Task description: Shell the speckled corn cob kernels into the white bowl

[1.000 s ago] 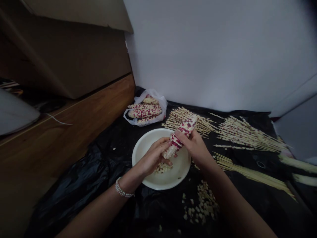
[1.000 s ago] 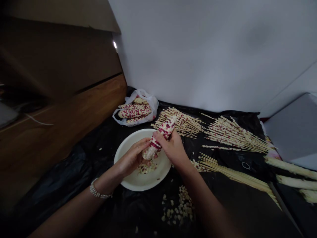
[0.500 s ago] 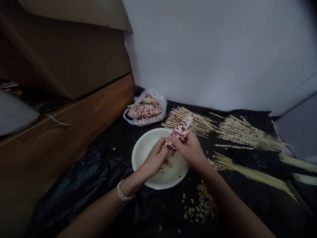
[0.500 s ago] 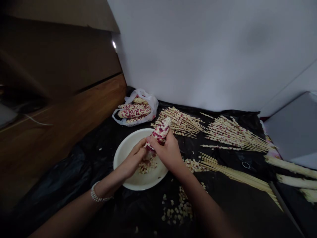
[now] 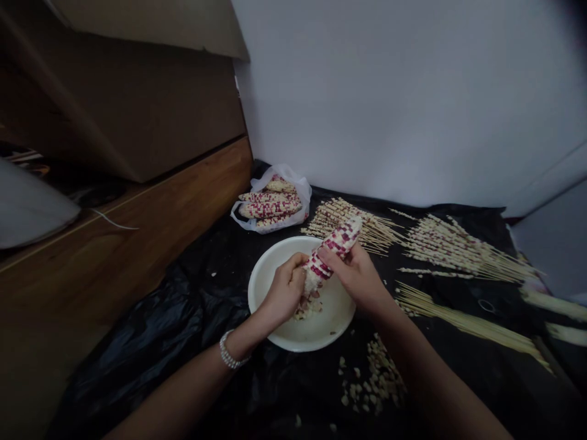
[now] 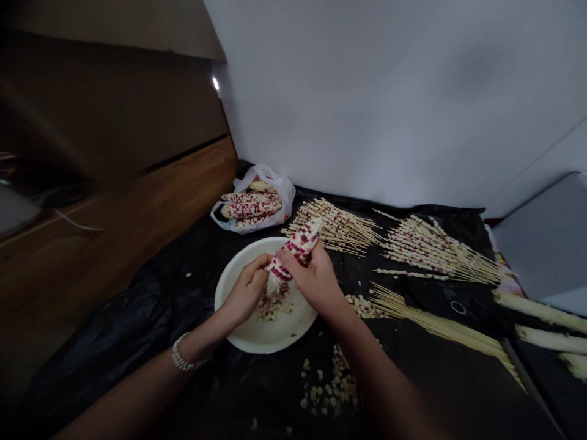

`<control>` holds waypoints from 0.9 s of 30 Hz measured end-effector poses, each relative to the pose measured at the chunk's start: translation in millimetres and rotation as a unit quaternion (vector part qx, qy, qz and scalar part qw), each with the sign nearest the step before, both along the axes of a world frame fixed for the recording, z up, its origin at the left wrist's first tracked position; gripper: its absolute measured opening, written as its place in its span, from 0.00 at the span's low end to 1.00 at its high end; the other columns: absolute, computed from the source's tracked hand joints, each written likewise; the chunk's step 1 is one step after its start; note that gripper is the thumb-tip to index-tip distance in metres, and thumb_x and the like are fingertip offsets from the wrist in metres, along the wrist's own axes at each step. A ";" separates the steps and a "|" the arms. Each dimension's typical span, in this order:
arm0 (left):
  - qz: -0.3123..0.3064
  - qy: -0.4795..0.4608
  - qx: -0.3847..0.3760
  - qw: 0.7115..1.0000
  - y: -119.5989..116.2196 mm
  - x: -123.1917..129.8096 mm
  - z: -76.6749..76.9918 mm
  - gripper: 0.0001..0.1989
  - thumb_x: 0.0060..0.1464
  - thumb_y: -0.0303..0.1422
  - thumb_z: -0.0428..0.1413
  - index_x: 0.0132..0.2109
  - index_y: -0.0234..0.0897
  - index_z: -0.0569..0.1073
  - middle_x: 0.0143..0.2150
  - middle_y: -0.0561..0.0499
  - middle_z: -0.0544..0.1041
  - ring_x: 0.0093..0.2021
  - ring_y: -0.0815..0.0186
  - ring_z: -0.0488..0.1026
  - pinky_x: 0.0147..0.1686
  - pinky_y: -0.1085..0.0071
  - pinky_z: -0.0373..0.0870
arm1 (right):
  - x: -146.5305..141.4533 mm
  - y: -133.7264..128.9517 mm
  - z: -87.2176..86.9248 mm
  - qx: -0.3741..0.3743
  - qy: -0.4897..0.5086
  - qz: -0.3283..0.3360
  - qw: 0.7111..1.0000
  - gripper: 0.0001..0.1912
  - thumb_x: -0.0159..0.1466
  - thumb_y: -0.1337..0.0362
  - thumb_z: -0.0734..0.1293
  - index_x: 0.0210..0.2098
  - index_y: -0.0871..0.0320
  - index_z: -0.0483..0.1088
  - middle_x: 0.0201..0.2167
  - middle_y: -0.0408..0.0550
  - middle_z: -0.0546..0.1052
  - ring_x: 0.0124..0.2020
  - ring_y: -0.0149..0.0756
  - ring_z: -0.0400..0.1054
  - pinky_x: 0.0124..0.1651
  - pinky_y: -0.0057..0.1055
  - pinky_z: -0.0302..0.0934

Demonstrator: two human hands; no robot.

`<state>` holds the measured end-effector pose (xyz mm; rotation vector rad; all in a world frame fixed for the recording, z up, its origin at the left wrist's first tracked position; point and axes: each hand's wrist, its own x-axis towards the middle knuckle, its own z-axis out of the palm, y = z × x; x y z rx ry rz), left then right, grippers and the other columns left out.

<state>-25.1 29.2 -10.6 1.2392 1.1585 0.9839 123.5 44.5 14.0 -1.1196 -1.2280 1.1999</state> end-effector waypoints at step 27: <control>-0.080 -0.199 -0.146 0.966 8.7 -5.2 -3.3 0.16 0.54 0.44 0.53 0.40 0.34 0.73 0.32 0.48 0.75 0.28 0.64 0.73 0.18 0.75 0.64 | 10.9 6.5 4.6 -0.056 0.022 0.042 0.997 0.19 0.56 0.52 0.74 0.37 0.54 0.66 0.32 0.43 0.76 0.34 0.37 0.70 0.38 0.34 0.66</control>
